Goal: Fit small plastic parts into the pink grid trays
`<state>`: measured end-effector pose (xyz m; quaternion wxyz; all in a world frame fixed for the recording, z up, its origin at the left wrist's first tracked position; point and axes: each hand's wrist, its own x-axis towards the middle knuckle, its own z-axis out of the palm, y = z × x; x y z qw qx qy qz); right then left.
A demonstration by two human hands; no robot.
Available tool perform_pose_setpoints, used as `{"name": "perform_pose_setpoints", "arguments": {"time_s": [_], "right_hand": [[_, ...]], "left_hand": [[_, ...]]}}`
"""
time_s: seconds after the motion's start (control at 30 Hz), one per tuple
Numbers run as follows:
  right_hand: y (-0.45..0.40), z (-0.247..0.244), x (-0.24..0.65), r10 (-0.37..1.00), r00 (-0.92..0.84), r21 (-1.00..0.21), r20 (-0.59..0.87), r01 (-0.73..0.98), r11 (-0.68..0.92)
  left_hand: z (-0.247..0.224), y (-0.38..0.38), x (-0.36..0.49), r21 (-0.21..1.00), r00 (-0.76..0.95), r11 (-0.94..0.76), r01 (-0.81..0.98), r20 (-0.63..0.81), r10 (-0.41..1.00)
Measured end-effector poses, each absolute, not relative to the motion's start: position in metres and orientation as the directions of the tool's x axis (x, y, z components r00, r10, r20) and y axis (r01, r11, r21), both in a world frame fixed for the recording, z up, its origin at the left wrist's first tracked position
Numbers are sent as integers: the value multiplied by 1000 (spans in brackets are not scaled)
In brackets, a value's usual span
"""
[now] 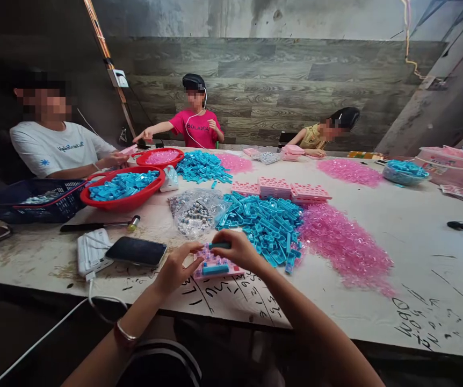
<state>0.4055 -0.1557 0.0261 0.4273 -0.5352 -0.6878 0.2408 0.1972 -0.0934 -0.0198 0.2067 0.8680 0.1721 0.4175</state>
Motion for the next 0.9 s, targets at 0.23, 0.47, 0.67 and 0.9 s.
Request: {"name": "perform_pose_setpoints", "arguments": {"time_s": [0.23,0.47,0.67,0.9], "right_hand": [[-154,10,402,940,89,-849,328,465,252],[-149,-8,409,953,156,-923,261,328,199],[-146,-17,410,942,199,-928,270,315,199],[-145,-21,409,941,215,-943,263,264,204]], "left_hand": [[-18,-92,199,578,673,-803,145,537,508],[-4,-87,202,661,781,-719,215,325,533],[13,-89,206,478,860,-827,296,243,448],[13,-97,210,425,844,-837,345,250,475]]}}
